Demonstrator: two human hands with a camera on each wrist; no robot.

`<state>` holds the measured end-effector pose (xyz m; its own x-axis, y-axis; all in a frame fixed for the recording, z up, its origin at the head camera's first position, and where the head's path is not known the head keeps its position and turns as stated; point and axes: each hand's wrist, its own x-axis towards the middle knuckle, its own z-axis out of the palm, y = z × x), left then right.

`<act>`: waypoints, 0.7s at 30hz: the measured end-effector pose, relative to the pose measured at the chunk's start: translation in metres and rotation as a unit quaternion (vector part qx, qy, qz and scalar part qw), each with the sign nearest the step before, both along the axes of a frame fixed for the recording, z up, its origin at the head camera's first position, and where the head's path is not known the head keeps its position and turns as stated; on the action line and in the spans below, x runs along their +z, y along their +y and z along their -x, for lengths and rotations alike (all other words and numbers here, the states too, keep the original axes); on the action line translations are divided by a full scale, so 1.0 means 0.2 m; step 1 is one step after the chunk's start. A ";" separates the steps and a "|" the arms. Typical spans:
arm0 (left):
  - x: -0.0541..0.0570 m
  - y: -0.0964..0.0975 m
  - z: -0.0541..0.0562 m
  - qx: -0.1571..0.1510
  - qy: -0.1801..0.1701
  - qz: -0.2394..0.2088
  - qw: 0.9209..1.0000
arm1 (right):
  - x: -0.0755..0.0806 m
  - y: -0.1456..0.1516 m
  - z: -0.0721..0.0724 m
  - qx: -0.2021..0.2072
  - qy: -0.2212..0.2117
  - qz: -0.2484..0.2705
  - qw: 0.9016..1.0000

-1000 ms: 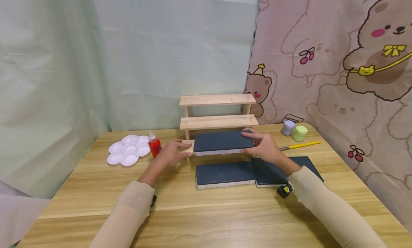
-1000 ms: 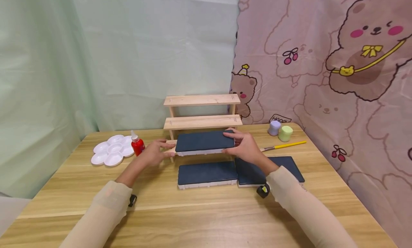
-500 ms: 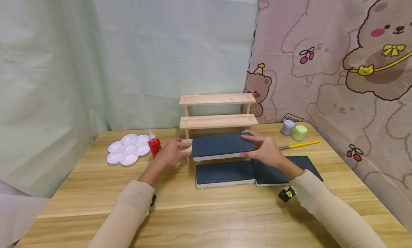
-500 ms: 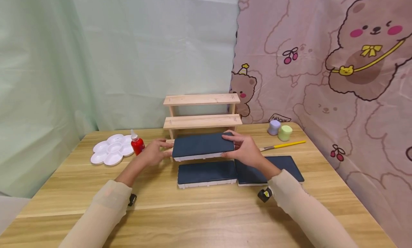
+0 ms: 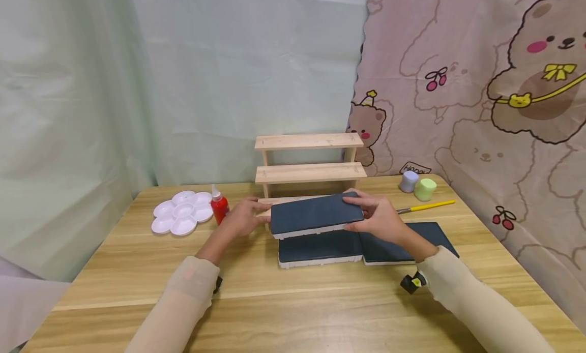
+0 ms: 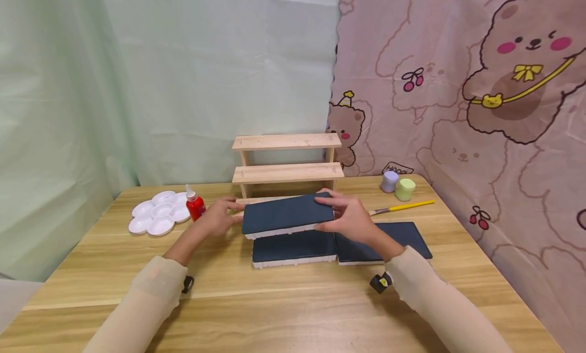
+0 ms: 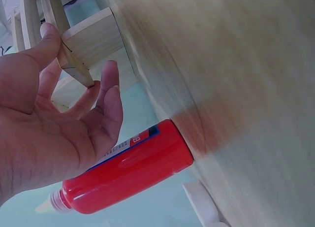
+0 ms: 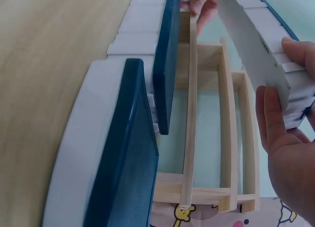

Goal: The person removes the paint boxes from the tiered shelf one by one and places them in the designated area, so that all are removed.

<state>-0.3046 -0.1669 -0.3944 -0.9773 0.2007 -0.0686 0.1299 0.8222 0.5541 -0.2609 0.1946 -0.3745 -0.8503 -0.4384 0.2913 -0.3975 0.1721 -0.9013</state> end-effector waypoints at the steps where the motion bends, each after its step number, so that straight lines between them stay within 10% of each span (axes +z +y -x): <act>1: 0.00 0.00 0.00 0.000 0.000 0.000 1.000 | 0.00 0.00 -0.01 0.007 -0.002 0.006 1.000; 21: -0.01 0.00 0.01 -0.002 0.005 0.002 1.000 | 0.00 0.01 -0.12 -0.003 0.005 -0.028 1.000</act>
<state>-0.3057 -0.1675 -0.3959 -0.9771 0.2042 -0.0603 0.1381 0.8236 0.5501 -0.2367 0.1964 -0.3755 -0.8497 -0.4501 0.2745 -0.4053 0.2249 -0.8861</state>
